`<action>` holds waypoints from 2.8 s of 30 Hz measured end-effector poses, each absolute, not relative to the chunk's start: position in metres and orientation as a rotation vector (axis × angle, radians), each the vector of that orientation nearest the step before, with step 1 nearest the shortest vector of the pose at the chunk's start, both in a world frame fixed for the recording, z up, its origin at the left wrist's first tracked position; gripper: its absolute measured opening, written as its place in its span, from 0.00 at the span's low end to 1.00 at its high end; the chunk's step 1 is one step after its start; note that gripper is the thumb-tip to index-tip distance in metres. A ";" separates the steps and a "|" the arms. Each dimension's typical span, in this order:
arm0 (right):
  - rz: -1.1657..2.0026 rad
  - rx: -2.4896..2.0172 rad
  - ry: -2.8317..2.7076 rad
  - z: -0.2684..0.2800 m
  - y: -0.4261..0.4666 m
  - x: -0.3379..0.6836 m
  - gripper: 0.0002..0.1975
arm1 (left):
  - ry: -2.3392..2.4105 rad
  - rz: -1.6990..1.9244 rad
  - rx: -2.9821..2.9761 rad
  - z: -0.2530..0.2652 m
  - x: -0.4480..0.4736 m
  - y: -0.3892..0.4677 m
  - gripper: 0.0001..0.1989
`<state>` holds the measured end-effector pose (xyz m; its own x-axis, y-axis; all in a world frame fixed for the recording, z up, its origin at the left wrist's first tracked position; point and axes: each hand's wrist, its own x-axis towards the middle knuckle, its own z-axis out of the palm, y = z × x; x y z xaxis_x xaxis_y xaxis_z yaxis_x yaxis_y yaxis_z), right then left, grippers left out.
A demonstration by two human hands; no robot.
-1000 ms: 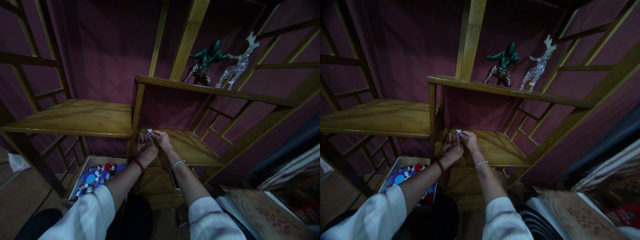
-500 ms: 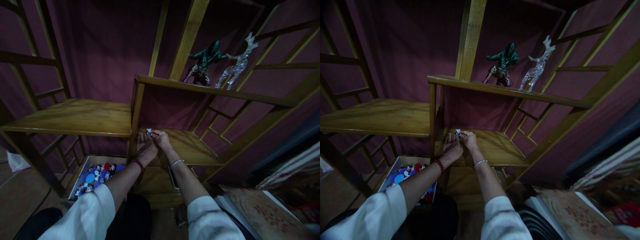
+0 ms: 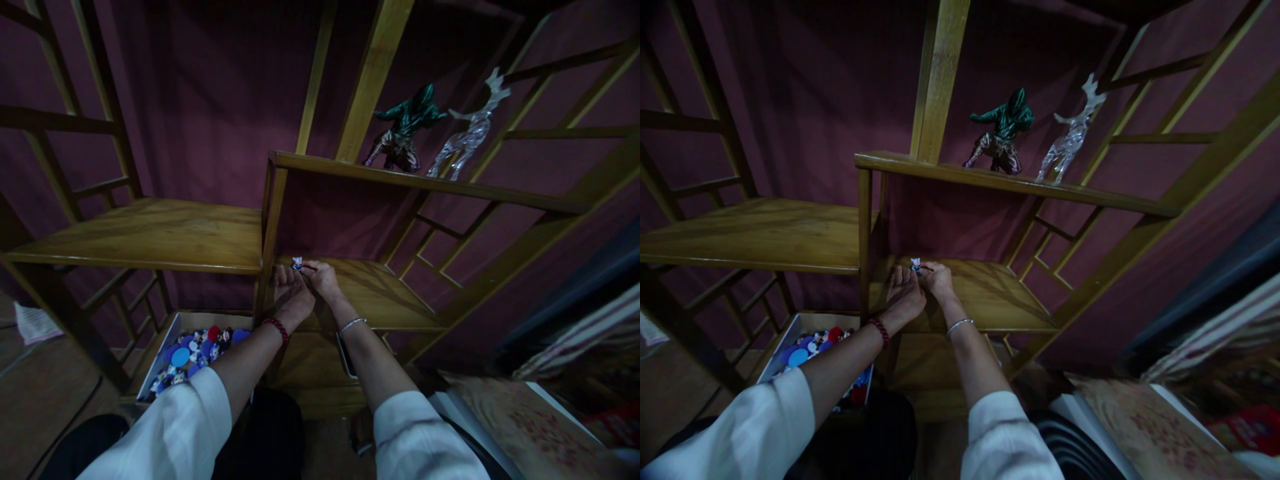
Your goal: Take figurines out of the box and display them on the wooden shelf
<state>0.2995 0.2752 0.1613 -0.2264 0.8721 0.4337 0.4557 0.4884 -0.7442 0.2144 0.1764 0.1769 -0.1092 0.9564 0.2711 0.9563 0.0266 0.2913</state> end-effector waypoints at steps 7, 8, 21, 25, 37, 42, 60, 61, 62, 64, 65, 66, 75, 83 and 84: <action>0.606 -1.158 -1.845 0.166 0.273 0.298 0.09 | 2.230 0.646 2.101 0.174 0.215 0.179 0.24; 0.612 -1.152 -1.855 0.167 0.272 0.299 0.09 | 2.228 0.629 2.100 0.175 0.215 0.178 0.24; 0.579 -1.168 -1.860 0.169 0.270 0.297 0.09 | 2.221 0.641 2.105 0.175 0.215 0.179 0.24; 0.615 -1.182 -1.822 0.169 0.269 0.296 0.08 | 2.235 0.582 2.052 0.177 0.216 0.178 0.25; 0.621 -1.152 -1.871 0.173 0.265 0.297 0.09 | 2.252 0.583 2.036 0.174 0.217 0.181 0.25; 0.612 -1.177 -1.863 0.172 0.268 0.296 0.09 | 2.246 0.628 2.051 0.172 0.217 0.183 0.25; 0.577 -1.209 -1.897 0.172 0.272 0.296 0.09 | 2.278 0.600 1.950 0.167 0.221 0.192 0.26; 0.556 -1.212 -1.909 0.172 0.272 0.296 0.09 | 2.281 0.589 1.944 0.167 0.221 0.192 0.26; 0.539 -1.217 -1.916 0.172 0.272 0.297 0.08 | 2.282 0.577 1.936 0.167 0.221 0.192 0.27; 0.520 -1.226 -1.921 0.172 0.272 0.297 0.08 | 2.277 0.564 1.929 0.168 0.221 0.192 0.27; 0.517 -1.231 -1.920 0.172 0.273 0.297 0.08 | 2.270 0.561 1.927 0.169 0.221 0.191 0.27; 0.515 -1.235 -1.918 0.172 0.273 0.296 0.08 | 2.265 0.561 1.922 0.171 0.221 0.190 0.27; 0.498 -1.248 -1.898 0.170 0.276 0.295 0.08 | 2.216 0.550 1.851 0.182 0.221 0.184 0.27; 0.486 -1.272 -1.899 0.167 0.278 0.295 0.08 | 2.226 0.508 1.858 0.180 0.221 0.186 0.30; 0.494 -1.271 -1.891 0.167 0.278 0.295 0.08 | 2.226 0.520 1.866 0.180 0.220 0.186 0.30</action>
<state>0.2946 0.2776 0.1671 -0.1876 0.9003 0.3927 0.5936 0.4225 -0.6849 0.2205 0.1858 0.1796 -0.1890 0.9789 0.0776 0.9121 0.1457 0.3833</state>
